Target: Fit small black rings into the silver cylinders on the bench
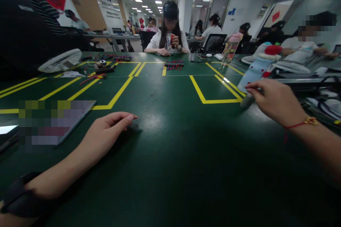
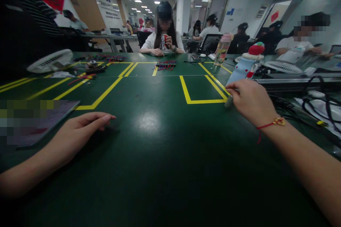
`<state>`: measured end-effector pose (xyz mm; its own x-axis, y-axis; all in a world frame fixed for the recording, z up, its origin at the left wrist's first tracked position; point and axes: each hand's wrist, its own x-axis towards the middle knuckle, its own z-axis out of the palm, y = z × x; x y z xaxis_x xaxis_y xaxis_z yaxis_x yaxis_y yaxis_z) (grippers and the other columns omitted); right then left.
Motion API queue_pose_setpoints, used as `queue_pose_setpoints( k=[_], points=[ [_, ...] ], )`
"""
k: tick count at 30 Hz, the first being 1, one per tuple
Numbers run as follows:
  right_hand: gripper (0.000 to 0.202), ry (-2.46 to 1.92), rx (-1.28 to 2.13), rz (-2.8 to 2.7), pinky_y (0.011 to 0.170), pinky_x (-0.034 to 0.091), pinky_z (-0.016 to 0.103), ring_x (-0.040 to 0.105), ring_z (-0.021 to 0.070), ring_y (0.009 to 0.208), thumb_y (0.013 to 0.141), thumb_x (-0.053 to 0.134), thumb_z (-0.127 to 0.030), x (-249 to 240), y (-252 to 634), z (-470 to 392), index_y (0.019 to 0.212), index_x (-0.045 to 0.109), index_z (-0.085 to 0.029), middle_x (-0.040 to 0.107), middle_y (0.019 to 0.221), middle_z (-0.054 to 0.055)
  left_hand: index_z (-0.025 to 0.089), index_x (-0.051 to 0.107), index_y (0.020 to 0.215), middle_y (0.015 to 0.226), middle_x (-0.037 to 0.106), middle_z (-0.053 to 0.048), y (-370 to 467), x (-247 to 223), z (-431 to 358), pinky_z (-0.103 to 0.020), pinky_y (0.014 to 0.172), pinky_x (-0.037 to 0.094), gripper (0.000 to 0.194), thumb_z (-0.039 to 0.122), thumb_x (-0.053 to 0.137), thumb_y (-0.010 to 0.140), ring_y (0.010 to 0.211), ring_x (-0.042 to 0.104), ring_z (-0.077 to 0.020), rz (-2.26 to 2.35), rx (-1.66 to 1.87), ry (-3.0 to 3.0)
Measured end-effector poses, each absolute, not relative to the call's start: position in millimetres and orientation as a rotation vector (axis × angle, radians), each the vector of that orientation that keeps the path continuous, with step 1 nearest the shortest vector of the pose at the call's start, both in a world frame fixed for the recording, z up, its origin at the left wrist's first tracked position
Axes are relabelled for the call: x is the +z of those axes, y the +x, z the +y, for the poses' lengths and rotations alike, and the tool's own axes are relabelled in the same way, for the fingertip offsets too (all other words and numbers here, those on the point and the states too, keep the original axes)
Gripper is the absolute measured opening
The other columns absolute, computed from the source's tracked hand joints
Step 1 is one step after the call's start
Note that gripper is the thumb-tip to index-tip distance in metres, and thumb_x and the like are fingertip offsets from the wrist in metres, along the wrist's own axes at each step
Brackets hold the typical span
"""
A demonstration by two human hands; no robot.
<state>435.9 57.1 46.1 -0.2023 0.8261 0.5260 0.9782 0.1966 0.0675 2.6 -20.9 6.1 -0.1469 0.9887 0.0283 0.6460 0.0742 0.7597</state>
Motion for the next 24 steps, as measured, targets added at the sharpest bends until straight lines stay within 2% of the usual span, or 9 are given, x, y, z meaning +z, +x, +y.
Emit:
queue_pose_setpoints(
  k=[5, 12, 18, 24],
  points=[
    [0.033, -1.878, -0.526, -2.207, 0.075, 0.039, 0.030, 0.057, 0.0182, 0.084, 0.089, 0.045, -0.030, 45.3, 473.5, 70.2, 0.092, 0.072, -0.011, 0.068, 0.096, 0.013, 0.024, 0.069, 0.102, 0.094, 0.071, 0.000, 2.8, 7.1, -20.9, -0.030, 0.073, 0.044, 0.040, 0.056, 0.055, 0.083, 0.084, 0.061, -0.0223, 1.852, 0.843, 1.622],
    [0.036, -1.919, -0.533, -2.149, 0.077, 0.037, 0.031, 0.057, 0.0194, 0.089, 0.089, 0.044, -0.031, 43.1, 465.5, 69.9, 0.098, 0.071, -0.009, 0.067, 0.100, 0.016, 0.023, 0.071, 0.099, 0.088, 0.069, 0.000, 6.6, 11.5, -22.8, -0.029, 0.073, 0.044, 0.038, 0.054, 0.058, 0.082, 0.082, 0.060, -0.0218, 1.860, 0.857, 1.583],
    [0.039, -1.935, -0.462, -2.116, 0.076, 0.037, 0.030, 0.057, 0.0184, 0.091, 0.090, 0.042, -0.035, 42.9, 465.4, 68.3, 0.101, 0.071, -0.011, 0.067, 0.102, 0.014, 0.022, 0.069, 0.104, 0.094, 0.069, -0.002, 7.1, 12.7, -23.3, -0.031, 0.075, 0.043, 0.040, 0.053, 0.055, 0.084, 0.086, 0.059, -0.0226, 1.841, 0.804, 1.598],
    [0.028, -2.022, -0.324, -1.901, 0.070, 0.038, 0.027, 0.059, 0.0157, 0.079, 0.081, 0.055, -0.037, 35.9, 477.2, 77.9, 0.095, 0.071, -0.019, 0.069, 0.093, 0.006, 0.023, 0.067, 0.104, 0.092, 0.068, -0.002, -2.3, -0.9, -16.9, -0.030, 0.075, 0.041, 0.044, 0.058, 0.056, 0.082, 0.085, 0.058, -0.0208, 1.853, 0.815, 1.567]
  ],
)
